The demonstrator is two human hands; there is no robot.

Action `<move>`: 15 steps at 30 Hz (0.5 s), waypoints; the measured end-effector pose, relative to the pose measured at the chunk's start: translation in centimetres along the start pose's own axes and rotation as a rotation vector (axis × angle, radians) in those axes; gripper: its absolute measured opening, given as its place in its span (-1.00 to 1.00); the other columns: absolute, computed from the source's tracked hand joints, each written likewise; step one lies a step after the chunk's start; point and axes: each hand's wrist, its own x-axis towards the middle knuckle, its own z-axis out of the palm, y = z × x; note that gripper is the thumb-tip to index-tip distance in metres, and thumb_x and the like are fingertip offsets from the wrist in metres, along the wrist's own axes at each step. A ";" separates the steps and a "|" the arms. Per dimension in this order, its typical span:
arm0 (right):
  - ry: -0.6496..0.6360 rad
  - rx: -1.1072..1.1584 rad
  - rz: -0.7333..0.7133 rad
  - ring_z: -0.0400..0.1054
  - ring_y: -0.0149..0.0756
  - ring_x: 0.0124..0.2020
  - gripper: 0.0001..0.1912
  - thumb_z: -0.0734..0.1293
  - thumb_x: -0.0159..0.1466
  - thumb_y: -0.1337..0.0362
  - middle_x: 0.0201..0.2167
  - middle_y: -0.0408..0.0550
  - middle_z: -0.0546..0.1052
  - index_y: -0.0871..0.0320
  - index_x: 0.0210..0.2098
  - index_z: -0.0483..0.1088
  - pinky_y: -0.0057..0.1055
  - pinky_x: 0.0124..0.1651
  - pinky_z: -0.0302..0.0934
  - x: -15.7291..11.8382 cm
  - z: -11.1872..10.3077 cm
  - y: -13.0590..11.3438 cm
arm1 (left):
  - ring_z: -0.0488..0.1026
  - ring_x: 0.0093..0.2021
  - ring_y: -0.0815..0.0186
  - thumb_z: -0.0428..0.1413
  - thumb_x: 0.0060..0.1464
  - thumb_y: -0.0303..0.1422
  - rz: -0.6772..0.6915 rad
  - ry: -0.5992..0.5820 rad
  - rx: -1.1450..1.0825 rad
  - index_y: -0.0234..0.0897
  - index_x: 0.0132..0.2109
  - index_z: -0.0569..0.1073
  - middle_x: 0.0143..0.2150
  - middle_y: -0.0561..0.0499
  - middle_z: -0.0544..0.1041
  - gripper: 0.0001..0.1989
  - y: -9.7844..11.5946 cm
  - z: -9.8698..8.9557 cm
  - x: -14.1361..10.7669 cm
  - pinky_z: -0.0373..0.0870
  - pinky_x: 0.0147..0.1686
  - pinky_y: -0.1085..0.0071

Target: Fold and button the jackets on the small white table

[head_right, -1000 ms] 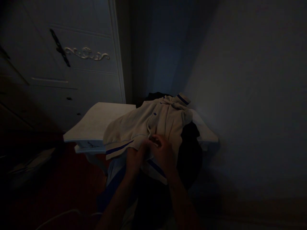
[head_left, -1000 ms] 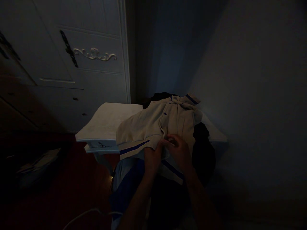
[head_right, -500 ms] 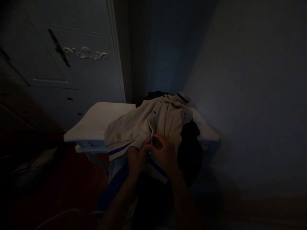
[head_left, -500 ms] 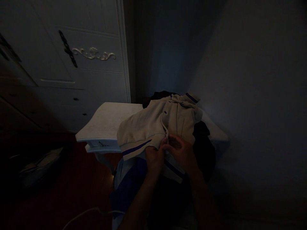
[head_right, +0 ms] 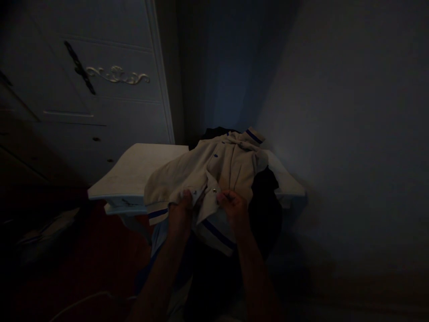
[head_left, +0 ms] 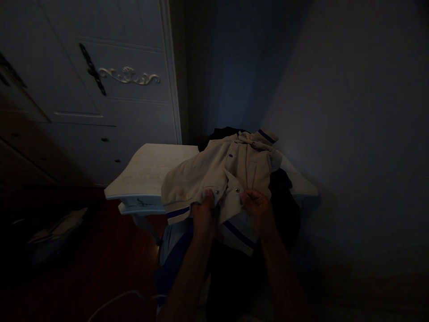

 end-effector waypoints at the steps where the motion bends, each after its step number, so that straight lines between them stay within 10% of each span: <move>1: -0.025 0.031 0.026 0.28 -0.42 -0.54 -0.63 0.44 0.08 -0.04 -0.55 -0.14 0.46 0.17 -0.44 0.44 -0.49 -0.45 0.17 0.0 -0.2 0.0 | 0.57 -0.12 0.14 0.33 -0.07 -0.24 -0.034 0.017 -0.035 -0.37 -0.22 0.56 -0.16 -0.15 0.62 -0.69 -0.1 0.0 0.1 0.47 -0.05 0.27; 7: -0.145 -0.004 0.251 0.27 -0.42 -0.54 -0.67 0.42 0.02 0.02 -0.55 -0.19 0.41 0.14 -0.44 0.36 -0.49 -0.46 0.16 -0.3 -1.9 -0.6 | 0.58 -0.22 0.24 0.23 0.02 -0.40 -0.183 0.021 -0.277 -0.37 -0.29 0.55 -0.26 -0.09 0.62 -0.90 -1.1 -0.8 0.3 0.51 -0.10 0.32; 15: 0.022 -0.364 0.073 0.45 -0.23 -0.28 -0.72 0.33 0.02 0.15 -0.32 -0.04 0.55 0.13 -0.28 0.40 -0.38 -0.25 0.31 0.5 -4.1 -0.2 | 0.57 -0.31 0.28 0.23 -0.12 -0.49 -0.242 0.012 -0.443 -0.31 -0.44 0.50 -0.42 0.01 0.58 -0.95 -2.3 -1.6 0.9 0.52 -0.14 0.36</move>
